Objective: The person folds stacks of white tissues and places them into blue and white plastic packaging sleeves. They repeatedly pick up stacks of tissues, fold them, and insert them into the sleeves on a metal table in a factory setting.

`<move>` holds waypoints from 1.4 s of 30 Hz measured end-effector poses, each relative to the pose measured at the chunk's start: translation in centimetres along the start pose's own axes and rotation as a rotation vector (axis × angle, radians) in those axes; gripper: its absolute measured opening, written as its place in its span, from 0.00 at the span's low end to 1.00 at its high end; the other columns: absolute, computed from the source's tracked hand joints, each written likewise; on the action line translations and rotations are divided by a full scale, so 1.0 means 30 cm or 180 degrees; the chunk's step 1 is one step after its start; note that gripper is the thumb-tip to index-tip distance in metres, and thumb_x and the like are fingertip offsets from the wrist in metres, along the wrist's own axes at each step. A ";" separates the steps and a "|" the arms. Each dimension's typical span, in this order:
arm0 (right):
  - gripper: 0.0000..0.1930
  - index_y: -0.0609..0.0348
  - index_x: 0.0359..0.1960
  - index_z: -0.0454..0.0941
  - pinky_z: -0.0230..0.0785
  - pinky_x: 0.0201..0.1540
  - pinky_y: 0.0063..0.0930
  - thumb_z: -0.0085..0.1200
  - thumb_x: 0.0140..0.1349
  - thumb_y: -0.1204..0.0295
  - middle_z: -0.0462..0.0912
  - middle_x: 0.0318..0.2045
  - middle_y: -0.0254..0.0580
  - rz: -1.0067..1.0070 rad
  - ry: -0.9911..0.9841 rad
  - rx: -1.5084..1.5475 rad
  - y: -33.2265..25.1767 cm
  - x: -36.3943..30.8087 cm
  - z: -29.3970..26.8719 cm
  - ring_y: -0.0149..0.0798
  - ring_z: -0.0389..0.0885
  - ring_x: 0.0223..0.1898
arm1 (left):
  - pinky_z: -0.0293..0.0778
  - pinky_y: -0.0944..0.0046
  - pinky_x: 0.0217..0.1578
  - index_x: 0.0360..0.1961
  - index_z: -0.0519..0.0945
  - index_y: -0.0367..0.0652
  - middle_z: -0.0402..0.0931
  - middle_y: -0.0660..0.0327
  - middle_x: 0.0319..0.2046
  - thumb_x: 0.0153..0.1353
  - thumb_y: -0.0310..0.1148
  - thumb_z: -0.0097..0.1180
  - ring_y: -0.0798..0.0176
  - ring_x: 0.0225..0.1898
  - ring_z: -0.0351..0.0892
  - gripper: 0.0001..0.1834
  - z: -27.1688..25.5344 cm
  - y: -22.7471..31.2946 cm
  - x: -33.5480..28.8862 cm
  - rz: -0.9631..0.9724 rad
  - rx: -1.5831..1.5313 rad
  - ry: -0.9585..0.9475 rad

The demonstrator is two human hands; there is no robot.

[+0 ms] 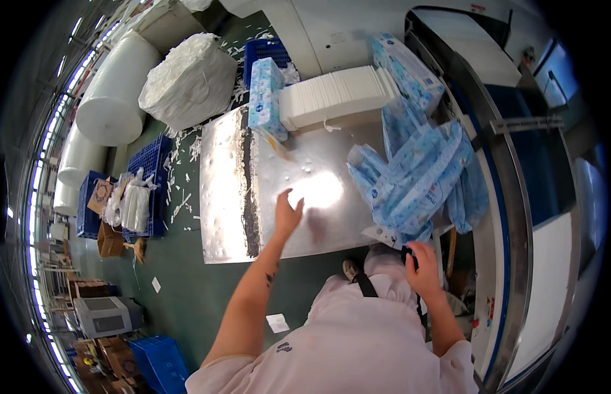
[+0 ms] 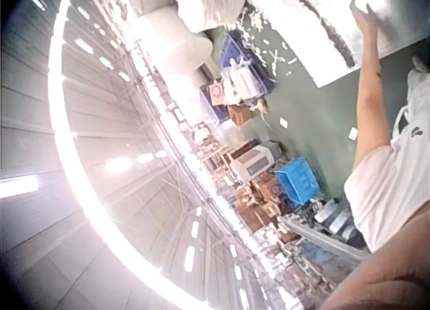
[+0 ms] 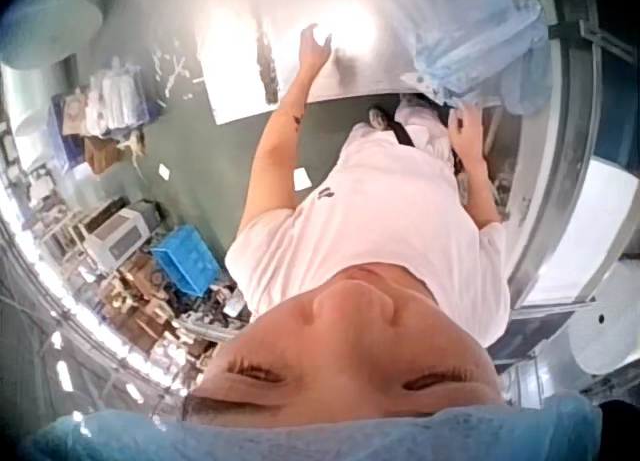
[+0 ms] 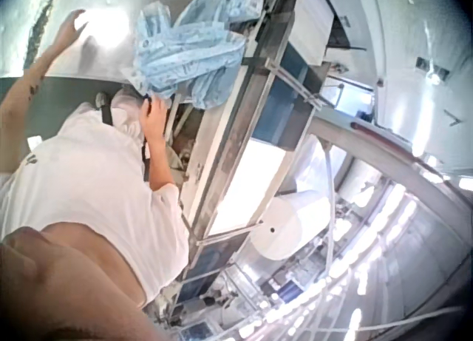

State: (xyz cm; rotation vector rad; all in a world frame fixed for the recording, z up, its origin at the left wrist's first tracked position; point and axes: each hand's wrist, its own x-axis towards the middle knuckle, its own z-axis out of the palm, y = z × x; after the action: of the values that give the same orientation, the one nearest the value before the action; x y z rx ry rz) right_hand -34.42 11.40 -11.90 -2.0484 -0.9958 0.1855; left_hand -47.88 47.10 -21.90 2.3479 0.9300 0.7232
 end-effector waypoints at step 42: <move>0.30 0.72 0.50 0.62 0.62 0.52 0.43 0.33 0.62 0.52 0.73 0.45 0.66 0.2041 -0.0072 -0.1271 0.769 1.749 0.465 0.61 0.72 0.48 | 0.65 0.47 0.44 0.42 0.65 0.30 0.68 0.46 0.39 0.47 0.32 0.50 0.45 0.42 0.71 0.22 0.428 -0.100 1.039 -0.2110 0.1602 0.0983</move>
State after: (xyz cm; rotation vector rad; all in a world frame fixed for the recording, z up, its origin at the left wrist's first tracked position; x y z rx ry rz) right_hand 8.23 49.31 -26.90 -2.6901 -0.3697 0.3647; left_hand -21.65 68.35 -24.21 2.1059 2.0942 0.6216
